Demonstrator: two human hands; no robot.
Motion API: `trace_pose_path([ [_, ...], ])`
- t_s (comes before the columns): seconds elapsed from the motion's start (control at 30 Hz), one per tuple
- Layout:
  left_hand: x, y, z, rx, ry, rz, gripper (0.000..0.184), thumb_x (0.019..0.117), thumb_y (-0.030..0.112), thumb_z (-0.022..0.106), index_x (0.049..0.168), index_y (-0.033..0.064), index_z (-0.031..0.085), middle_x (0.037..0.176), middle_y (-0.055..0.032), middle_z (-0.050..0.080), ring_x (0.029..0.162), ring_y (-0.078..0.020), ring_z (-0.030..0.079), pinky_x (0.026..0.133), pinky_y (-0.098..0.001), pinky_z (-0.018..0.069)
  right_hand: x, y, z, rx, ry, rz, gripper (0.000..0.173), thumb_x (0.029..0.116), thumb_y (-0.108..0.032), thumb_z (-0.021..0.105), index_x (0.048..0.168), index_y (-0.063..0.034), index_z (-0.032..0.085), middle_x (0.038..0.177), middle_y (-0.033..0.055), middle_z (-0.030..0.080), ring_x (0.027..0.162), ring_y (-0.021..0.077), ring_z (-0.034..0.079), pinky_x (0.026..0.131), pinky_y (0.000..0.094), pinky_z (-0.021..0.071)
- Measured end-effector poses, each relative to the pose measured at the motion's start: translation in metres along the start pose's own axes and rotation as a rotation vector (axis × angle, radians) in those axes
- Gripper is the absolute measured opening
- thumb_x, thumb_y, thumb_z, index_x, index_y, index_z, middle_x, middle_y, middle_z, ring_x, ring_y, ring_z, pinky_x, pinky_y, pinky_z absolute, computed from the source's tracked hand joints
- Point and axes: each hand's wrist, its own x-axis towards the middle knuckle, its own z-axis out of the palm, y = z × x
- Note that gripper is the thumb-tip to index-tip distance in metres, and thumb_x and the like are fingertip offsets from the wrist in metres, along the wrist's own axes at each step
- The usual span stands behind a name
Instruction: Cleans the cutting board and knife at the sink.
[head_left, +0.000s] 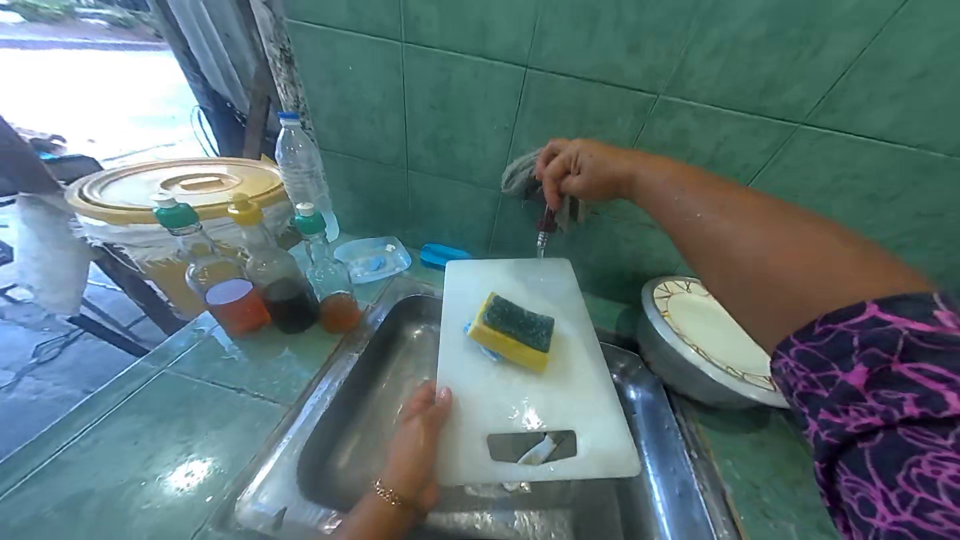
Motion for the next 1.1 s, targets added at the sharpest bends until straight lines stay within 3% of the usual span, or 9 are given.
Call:
trace_pose_path([
  [0.1, -0.004, -0.001, 0.007, 0.004, 0.039, -0.041, 0.021, 0.1096, 0.012, 0.044, 0.111, -0.0005, 0.061, 0.089, -0.0152, 0.07, 0.074, -0.0243, 0.072, 0.064, -0.0416, 0.0632, -0.003, -0.017, -0.002, -0.152, -0.048, 0.11, 0.034, 0.1067, -0.008, 0.05, 0.137, -0.0115, 0.065, 0.133, 0.0198, 0.061, 0.125, 0.0352, 0.058, 0.107, 0.0521, 0.0454],
  [0.17, -0.006, 0.0, 0.008, 0.031, 0.068, -0.061, 0.021, 0.1096, 0.012, 0.045, 0.111, -0.0007, 0.061, 0.088, -0.0151, 0.07, 0.073, -0.0237, 0.072, 0.064, -0.041, 0.0629, -0.006, -0.015, 0.001, -0.259, -0.016, 0.132, 0.045, 0.1077, -0.023, 0.054, 0.15, -0.0089, 0.05, 0.137, 0.0229, 0.058, 0.125, 0.0398, 0.058, 0.108, 0.0564, 0.0447],
  [0.27, -0.009, 0.0, 0.006, 0.055, 0.066, -0.071, 0.022, 0.1099, 0.013, 0.044, 0.113, -0.001, 0.061, 0.089, -0.0159, 0.07, 0.074, -0.0242, 0.072, 0.064, -0.0411, 0.0631, -0.004, -0.004, 0.01, -0.36, 0.088, 0.087, 0.048, 0.1037, -0.038, 0.06, 0.132, 0.0009, 0.059, 0.122, 0.024, 0.064, 0.111, 0.0419, 0.065, 0.096, 0.0606, 0.0507],
  [0.43, -0.018, 0.008, 0.003, 0.094, 0.029, -0.074, 0.022, 0.1103, 0.012, 0.043, 0.113, -0.001, 0.06, 0.088, -0.0157, 0.07, 0.073, -0.024, 0.072, 0.064, -0.0406, 0.0632, 0.009, -0.013, 0.02, -0.483, 0.189, 0.27, 0.044, 0.1096, -0.034, 0.035, 0.1, -0.0018, 0.063, 0.1, 0.0227, 0.069, 0.101, 0.0446, 0.068, 0.076, 0.0649, 0.0496],
  [0.63, -0.019, 0.013, -0.003, 0.145, -0.012, -0.066, 0.021, 0.1101, 0.013, 0.044, 0.112, -0.001, 0.06, 0.088, -0.0142, 0.07, 0.073, -0.0214, 0.072, 0.064, -0.037, 0.0624, 0.02, -0.059, 0.027, -0.376, 0.28, 0.768, 0.044, 0.1077, -0.035, 0.038, 0.114, -0.0039, 0.068, 0.119, 0.0239, 0.069, 0.113, 0.0438, 0.066, 0.082, 0.0663, 0.051],
  [0.77, -0.014, 0.018, -0.018, 0.182, -0.031, -0.092, 0.021, 0.1103, 0.015, 0.045, 0.111, -0.0005, 0.059, 0.088, -0.0134, 0.068, 0.074, -0.0205, 0.07, 0.065, -0.0369, 0.0615, -0.006, -0.089, 0.054, -0.028, 0.508, 0.812, 0.079, 0.1021, -0.054, 0.052, 0.158, -0.0045, 0.028, 0.16, 0.0286, 0.028, 0.129, 0.0485, 0.053, 0.097, 0.064, 0.0492],
  [0.83, -0.008, 0.022, -0.03, 0.229, -0.055, -0.11, 0.023, 0.111, 0.018, 0.044, 0.112, 0.0, 0.059, 0.087, -0.0135, 0.068, 0.073, -0.0209, 0.07, 0.065, -0.0374, 0.0616, -0.043, -0.119, 0.105, 0.084, 0.481, 0.709, 0.081, 0.0983, -0.058, 0.056, 0.157, -0.0082, 0.034, 0.159, 0.0309, 0.03, 0.135, 0.0536, 0.045, 0.097, 0.0719, 0.0455],
  [0.97, 0.006, 0.026, -0.045, 0.262, -0.156, -0.134, 0.025, 0.1111, 0.019, 0.044, 0.12, 0.0016, 0.059, 0.092, -0.0148, 0.069, 0.076, -0.0226, 0.071, 0.068, -0.0387, 0.0619, -0.07, -0.168, 0.211, 0.141, 0.042, 0.703, 0.07, 0.0935, -0.068, 0.058, 0.156, -0.0411, 0.042, 0.164, 0.0203, 0.034, 0.14, 0.0552, 0.038, 0.095, 0.0795, 0.0364],
  [1.1, 0.014, 0.021, -0.045, 0.295, -0.231, -0.074, 0.023, 0.1105, 0.017, 0.046, 0.119, 0.0014, 0.06, 0.09, -0.0144, 0.071, 0.074, -0.0218, 0.072, 0.066, -0.0379, 0.0625, -0.045, -0.172, 0.245, 0.1, 0.093, 0.737, 0.045, 0.0974, -0.054, 0.063, 0.136, -0.0312, 0.065, 0.144, 0.0094, 0.058, 0.127, 0.0423, 0.053, 0.09, 0.0672, 0.0444],
])
